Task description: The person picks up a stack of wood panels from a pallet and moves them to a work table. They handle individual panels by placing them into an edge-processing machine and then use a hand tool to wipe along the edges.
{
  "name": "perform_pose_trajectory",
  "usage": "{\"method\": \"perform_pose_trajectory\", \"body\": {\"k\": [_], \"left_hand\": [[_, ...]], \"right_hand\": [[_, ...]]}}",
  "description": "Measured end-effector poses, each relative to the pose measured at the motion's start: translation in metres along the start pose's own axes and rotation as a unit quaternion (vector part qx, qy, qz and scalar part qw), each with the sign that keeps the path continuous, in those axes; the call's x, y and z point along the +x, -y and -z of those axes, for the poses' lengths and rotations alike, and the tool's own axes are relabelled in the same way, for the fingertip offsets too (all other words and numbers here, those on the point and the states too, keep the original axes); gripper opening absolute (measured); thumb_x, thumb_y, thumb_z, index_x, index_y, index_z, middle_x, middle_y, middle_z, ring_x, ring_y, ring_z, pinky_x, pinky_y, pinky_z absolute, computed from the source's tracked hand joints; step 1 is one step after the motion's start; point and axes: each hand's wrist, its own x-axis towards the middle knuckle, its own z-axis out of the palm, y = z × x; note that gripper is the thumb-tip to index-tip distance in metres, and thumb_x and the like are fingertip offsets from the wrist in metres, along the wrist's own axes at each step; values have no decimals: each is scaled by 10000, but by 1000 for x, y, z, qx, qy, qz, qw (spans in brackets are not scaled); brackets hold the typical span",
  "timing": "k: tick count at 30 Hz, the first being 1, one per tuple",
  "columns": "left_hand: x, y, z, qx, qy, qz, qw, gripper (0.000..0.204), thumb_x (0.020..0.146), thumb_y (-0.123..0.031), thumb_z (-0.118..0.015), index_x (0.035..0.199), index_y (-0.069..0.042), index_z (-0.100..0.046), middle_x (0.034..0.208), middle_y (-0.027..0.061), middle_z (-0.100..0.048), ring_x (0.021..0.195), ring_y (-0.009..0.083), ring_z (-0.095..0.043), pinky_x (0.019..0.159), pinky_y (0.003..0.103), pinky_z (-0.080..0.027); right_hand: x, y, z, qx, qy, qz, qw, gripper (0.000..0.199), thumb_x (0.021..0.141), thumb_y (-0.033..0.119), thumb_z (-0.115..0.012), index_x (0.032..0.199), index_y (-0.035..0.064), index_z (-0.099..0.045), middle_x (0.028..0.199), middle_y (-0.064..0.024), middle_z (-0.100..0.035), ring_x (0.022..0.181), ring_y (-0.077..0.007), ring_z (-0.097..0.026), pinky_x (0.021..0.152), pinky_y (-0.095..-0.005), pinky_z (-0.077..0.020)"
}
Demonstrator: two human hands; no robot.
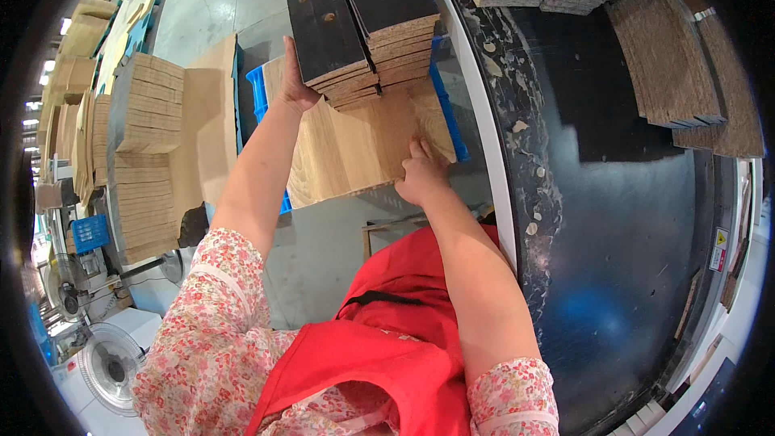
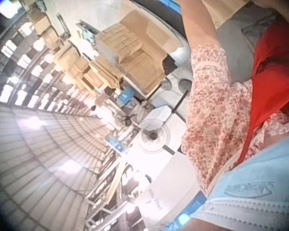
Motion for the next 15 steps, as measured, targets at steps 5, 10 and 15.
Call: {"method": "perform_pose_trajectory", "body": {"k": [5,10,15], "left_hand": [[0,2,5,6,9,-9,1000,950,870,-851,-403,1502,-145,-461,1539,91,-463,1416,316,-402,1202,473,-258],[-13,47,36,-26,-35,-35,998,915,896,-809,-415,1537,-156,-406,1588,66,-397,1461,316,-327,1223,465,-212],[-9,59,18,-85,-37,-66,994,909,917,-790,-404,1554,-142,-371,1617,41,-353,1476,302,-299,1233,418,-189]], "right_hand": [[-5,4,1,19,-1,2,1000,502,861,322,-634,1282,51,-676,1671,-149,-191,1542,-318,-172,1210,-525,-231],[-9,5,13,-4,4,15,1000,507,862,348,-639,1264,44,-689,1676,-173,-157,1547,-331,-146,1222,-503,-206],[-13,12,14,-22,9,-3,1000,537,869,384,-647,1280,40,-681,1683,-170,-120,1549,-335,-128,1234,-485,-179]]}}
